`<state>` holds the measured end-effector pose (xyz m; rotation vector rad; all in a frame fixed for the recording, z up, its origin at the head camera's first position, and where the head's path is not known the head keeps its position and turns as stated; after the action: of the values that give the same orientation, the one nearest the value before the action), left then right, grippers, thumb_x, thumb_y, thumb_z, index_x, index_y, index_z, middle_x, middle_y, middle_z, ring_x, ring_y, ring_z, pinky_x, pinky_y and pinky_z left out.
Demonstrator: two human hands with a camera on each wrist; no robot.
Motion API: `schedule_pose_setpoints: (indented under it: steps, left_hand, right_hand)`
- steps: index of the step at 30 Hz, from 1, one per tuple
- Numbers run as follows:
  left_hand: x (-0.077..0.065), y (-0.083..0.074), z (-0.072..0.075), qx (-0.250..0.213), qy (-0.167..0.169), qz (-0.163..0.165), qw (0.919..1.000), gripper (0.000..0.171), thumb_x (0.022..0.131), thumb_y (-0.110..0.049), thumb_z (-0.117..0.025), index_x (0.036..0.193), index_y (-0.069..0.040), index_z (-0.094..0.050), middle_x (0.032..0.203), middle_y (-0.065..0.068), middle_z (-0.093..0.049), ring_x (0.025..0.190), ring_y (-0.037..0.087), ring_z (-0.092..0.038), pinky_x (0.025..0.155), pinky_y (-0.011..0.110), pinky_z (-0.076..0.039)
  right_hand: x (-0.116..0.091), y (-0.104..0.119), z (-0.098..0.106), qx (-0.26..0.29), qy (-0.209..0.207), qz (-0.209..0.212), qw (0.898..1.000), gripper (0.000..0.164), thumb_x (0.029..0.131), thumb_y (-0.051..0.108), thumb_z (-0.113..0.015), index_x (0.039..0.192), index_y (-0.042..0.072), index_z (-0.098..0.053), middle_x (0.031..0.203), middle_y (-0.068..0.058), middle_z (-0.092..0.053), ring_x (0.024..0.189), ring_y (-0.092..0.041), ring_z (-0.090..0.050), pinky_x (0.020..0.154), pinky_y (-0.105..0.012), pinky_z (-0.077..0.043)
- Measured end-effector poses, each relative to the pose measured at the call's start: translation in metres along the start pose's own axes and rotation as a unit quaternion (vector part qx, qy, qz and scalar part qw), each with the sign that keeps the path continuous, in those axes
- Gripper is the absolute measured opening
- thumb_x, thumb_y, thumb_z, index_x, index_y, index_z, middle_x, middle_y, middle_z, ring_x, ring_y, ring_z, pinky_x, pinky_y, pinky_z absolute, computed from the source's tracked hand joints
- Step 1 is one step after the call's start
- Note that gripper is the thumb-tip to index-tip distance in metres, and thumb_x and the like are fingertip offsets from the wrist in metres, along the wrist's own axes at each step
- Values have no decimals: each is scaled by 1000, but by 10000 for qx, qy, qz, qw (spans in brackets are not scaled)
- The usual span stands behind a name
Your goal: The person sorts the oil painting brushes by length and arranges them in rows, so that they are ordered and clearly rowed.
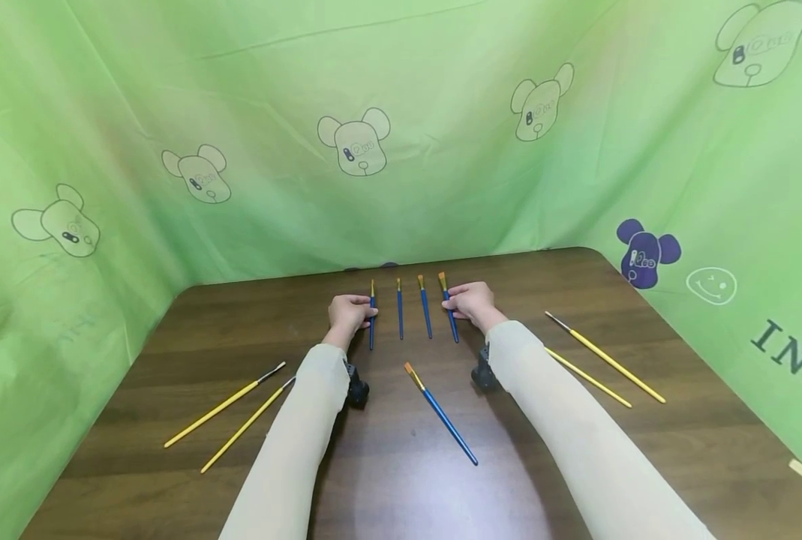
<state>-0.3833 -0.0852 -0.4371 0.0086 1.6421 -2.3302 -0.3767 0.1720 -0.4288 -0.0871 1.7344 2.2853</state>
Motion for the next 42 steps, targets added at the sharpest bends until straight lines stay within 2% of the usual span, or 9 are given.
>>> schedule_pose_setpoints:
  steps: [3, 15, 31, 42]
  left_hand:
    - [0, 1, 0, 40, -31, -27, 10000, 25, 77, 0, -80, 102, -5, -76, 102, 14, -70, 55, 10, -61, 51, 21, -55]
    - [0, -4, 0, 288, -77, -188, 9994, 25, 77, -2, -81, 101, -6, -76, 99, 13, -71, 51, 10, -59, 50, 21, -55]
    - [-7, -6, -1, 607, -170, -431, 9971, 23, 77, -4, -82, 99, -6, -77, 95, 8, -73, 58, 13, -64, 50, 22, -55]
    - [-7, -8, -1, 649, -163, -348, 9972, 21, 79, -5, -81, 100, -6, -76, 95, 6, -73, 63, 14, -67, 53, 24, -56]
  right_hand:
    - [0, 0, -1, -31, -11, 10, 10000, 39, 82, -5, -74, 120, -6, -64, 110, -24, -67, 59, -7, -63, 60, -20, -57]
    - [2, 3, 1, -196, -106, 29, 9997, 39, 80, -5, -75, 118, -5, -66, 108, -23, -68, 57, -6, -62, 59, -20, -57]
    - [2, 2, -3, -630, -244, -99, 9977, 37, 79, -2, -78, 115, -3, -69, 110, -21, -68, 58, -9, -61, 57, -22, -57]
    - [4, 1, -3, -664, -270, -141, 9973, 38, 79, -1, -78, 116, -2, -69, 111, -21, -67, 58, -8, -60, 55, -20, -56]
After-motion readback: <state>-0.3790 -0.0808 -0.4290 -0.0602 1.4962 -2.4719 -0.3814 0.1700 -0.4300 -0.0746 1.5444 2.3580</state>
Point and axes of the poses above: each hand's wrist, its own x-axis towards the middle knuckle, its own z-axis out of the back of the hand, y = z × x, the point moved 4 cm from there along x, towards the middle knuckle
